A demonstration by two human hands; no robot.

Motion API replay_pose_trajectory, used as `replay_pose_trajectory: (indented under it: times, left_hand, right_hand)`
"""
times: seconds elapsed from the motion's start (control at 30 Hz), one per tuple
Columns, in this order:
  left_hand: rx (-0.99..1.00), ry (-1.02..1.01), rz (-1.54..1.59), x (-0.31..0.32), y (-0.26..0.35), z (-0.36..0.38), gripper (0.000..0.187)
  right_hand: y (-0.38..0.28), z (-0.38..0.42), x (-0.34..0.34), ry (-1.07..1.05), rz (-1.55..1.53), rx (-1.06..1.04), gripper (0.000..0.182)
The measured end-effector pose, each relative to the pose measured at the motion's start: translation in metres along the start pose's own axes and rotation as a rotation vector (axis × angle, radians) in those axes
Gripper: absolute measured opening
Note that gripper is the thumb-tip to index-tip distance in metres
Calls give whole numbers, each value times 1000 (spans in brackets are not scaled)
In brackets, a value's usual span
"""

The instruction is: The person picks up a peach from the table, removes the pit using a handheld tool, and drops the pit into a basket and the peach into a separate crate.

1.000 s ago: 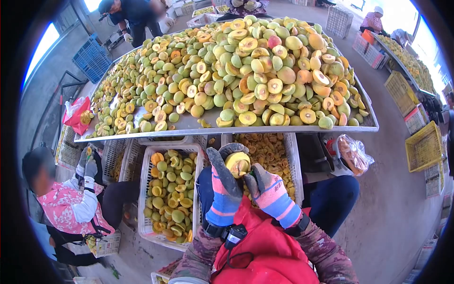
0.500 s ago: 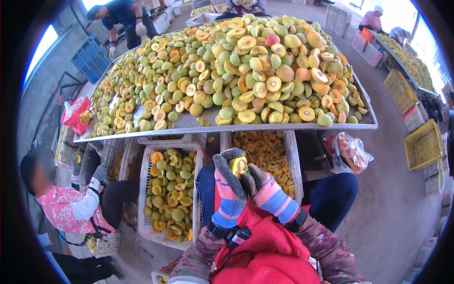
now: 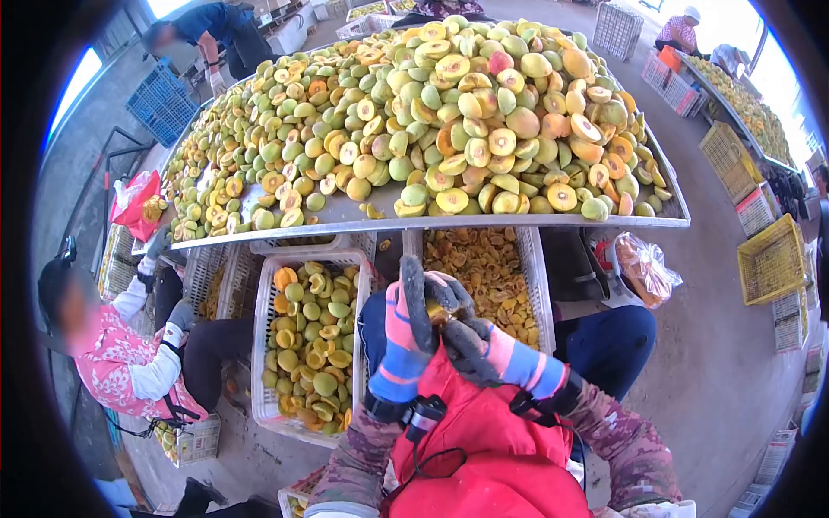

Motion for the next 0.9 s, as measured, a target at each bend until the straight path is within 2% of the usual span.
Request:
replay_pose_trajectory:
  times: [0.07, 0.1, 0.17, 0.2, 0.27, 0.3, 0.37, 0.4, 0.43, 0.47, 0.53, 0.57, 0.6, 0.67, 0.7, 0.73, 0.77, 0.8, 0.87, 0.9]
  left_hand:
    - [-71, -315, -63, 6, 2, -6, 54]
    - [-67, -313, -64, 6, 4, -6, 54]
    - [30, -351, -143, 12, 13, -7, 43]
    - [74, -367, -179, 14, 15, -5, 37]
    - [-94, -331, -163, 12, -3, 0, 40]
    - [-116, -395, -97, 16, -6, -2, 43]
    - [-139, -460, -28, 20, -17, -4, 46]
    - [-259, -456, 341, 26, -26, -4, 46]
    - [-375, -441, 711, 30, -32, -3, 47]
    - [-369, -443, 713, 29, -34, -4, 47]
    - [-660, -11, 910, 14, -57, 0, 45]
    - [-583, 78, 755, 2, -64, -1, 46]
    - [-581, 79, 758, -2, -67, -1, 46]
    - [-529, 184, 676, -10, -59, 5, 46]
    - [-470, 135, 681, -18, -65, 8, 44]
    - [-477, 131, 681, -21, -69, 10, 44]
    - [-389, 110, 515, -26, -69, 11, 42]
    - [-310, 97, 342, -32, -67, 18, 41]
    - [-280, 77, 314, -21, -52, 24, 33]
    - [-93, -29, -150, -17, -39, 24, 32]
  right_hand:
    - [-15, 9, 2, -37, 161, -64, 15]
    - [-13, 8, 0, -40, 164, -64, 15]
    - [-19, 8, -4, 69, 769, -273, 16]
    - [-16, 11, -4, 71, 773, -269, 16]
    - [-8, 13, -5, 0, 408, -104, 16]
    - [6, 16, -6, -235, -78, 260, 19]
    - [11, 15, -9, -274, -170, 265, 18]
    - [9, 15, -9, -313, -259, 269, 17]
    - [2, 16, -11, -267, -59, 210, 20]
    - [0, 17, -13, -267, -53, 210, 20]
    - [5, 22, -23, -163, 44, 254, 23]
    - [6, 30, -30, -95, 50, 251, 27]
    - [19, 33, -53, -66, 189, 284, 30]
    - [54, 34, -111, 499, 1477, -16, 31]
    - [58, 35, -118, 503, 1472, -11, 31]
    - [47, 38, -121, 662, 1406, -74, 29]
    - [37, 42, -124, 806, 1343, -134, 27]
    - [36, 42, -121, 796, 1338, -119, 27]
    - [-13, 36, -74, 729, 1050, -342, 21]
    - [-24, 31, -57, 723, 1115, -373, 20]
Point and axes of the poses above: each hand's wrist, its own z-axis away from the middle knuckle, its own x-axis out of the palm, y = z × x, the point moved 5 cm from there along -z, towards the middle knuckle, and after that the axes turned 6 degrees about x, right-handed, at the moved point
